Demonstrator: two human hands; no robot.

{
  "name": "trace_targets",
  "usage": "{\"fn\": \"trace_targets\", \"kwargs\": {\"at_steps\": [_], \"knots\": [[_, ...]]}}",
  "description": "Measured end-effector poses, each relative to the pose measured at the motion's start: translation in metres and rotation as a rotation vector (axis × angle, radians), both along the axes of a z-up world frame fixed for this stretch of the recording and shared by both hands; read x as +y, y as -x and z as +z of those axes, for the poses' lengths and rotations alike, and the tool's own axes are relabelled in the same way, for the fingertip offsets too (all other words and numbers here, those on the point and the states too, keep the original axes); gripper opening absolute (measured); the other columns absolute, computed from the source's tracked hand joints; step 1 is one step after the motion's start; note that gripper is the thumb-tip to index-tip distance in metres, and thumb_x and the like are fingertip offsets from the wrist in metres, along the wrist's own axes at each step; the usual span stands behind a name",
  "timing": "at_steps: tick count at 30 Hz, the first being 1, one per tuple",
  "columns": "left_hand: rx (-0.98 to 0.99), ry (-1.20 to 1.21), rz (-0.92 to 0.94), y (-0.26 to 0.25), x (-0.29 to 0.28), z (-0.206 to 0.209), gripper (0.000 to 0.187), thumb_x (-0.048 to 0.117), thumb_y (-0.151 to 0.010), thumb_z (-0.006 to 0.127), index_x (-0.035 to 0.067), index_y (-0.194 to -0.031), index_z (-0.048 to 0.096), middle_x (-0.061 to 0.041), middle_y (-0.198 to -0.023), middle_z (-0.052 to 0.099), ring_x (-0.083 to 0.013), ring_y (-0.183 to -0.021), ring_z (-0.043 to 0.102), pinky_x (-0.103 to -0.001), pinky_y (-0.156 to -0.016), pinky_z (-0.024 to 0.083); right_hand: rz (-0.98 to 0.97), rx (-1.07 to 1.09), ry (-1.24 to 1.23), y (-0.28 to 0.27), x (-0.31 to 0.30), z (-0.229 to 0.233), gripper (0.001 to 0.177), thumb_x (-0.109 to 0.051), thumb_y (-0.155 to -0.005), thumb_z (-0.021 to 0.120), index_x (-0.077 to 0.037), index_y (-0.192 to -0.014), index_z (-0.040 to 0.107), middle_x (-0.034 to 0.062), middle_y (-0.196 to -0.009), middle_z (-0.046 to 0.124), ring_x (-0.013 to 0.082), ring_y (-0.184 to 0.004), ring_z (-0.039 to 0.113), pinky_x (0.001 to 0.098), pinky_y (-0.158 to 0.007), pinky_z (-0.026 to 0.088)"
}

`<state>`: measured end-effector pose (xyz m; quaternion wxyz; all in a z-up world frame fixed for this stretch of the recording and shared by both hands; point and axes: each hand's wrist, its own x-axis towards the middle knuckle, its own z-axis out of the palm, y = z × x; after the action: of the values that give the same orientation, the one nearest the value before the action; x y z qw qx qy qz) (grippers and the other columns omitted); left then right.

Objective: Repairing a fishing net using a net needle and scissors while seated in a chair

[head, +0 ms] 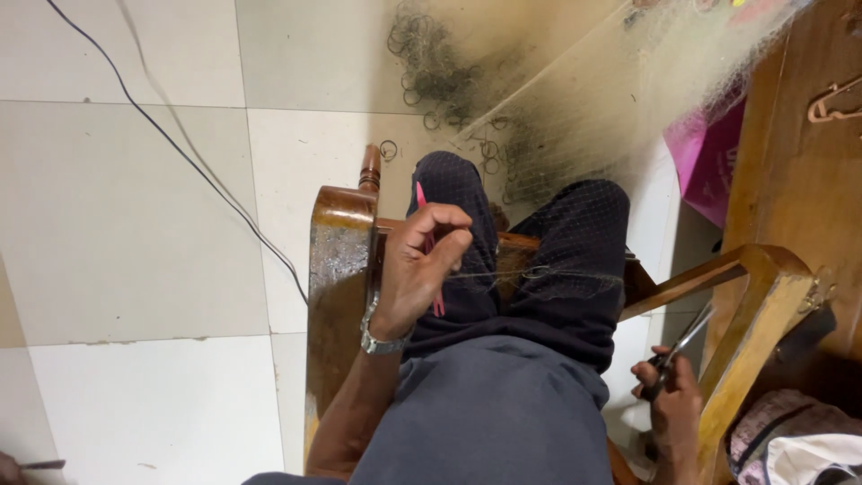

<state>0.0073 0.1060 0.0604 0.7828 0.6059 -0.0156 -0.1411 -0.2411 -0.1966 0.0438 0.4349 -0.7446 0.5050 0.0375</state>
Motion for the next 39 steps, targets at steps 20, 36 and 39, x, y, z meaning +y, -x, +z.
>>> {"fn": "trace_targets", "kwargs": {"at_steps": [20, 36, 39], "knots": [[-0.277, -0.564, -0.353, 0.021, -0.104, -0.122, 0.02, 0.012, -0.074, 0.057, 0.008, -0.091, 0.067, -0.009, -0.089, 0.069, -0.0269, -0.077, 0.065, -0.038, -0.067, 0.049, 0.268, -0.185, -0.597, -0.006, 0.003, 0.012, 0.078, -0.059, -0.068, 0.064, 0.005, -0.112, 0.054, 0.0137, -0.073, 0.063, 0.0121, -0.047, 0.044, 0.0246, -0.047, 0.038], [-0.193, -0.331, -0.042, -0.005, -0.039, -0.017, 0.014, 0.011, -0.086, 0.055, 0.004, -0.092, 0.065, -0.008, -0.092, 0.068, -0.0207, -0.085, 0.065, -0.032, -0.074, 0.052, 0.384, -0.092, -0.737, -0.031, 0.019, 0.008, 0.074, -0.058, -0.071, 0.062, 0.003, -0.113, 0.054, 0.0144, -0.076, 0.065, 0.016, -0.048, 0.05, 0.0279, -0.047, 0.042], [-0.16, -0.26, -0.019, 0.003, -0.024, 0.006, 0.012, 0.01, -0.086, 0.057, 0.004, -0.092, 0.065, -0.006, -0.087, 0.067, -0.0152, -0.076, 0.063, -0.027, -0.065, 0.049, 0.34, 0.015, -0.658, -0.052, 0.032, 0.02, 0.072, -0.05, -0.066, 0.064, 0.002, -0.114, 0.054, 0.0136, -0.078, 0.063, 0.0157, -0.055, 0.048, 0.0296, -0.052, 0.04]]}}
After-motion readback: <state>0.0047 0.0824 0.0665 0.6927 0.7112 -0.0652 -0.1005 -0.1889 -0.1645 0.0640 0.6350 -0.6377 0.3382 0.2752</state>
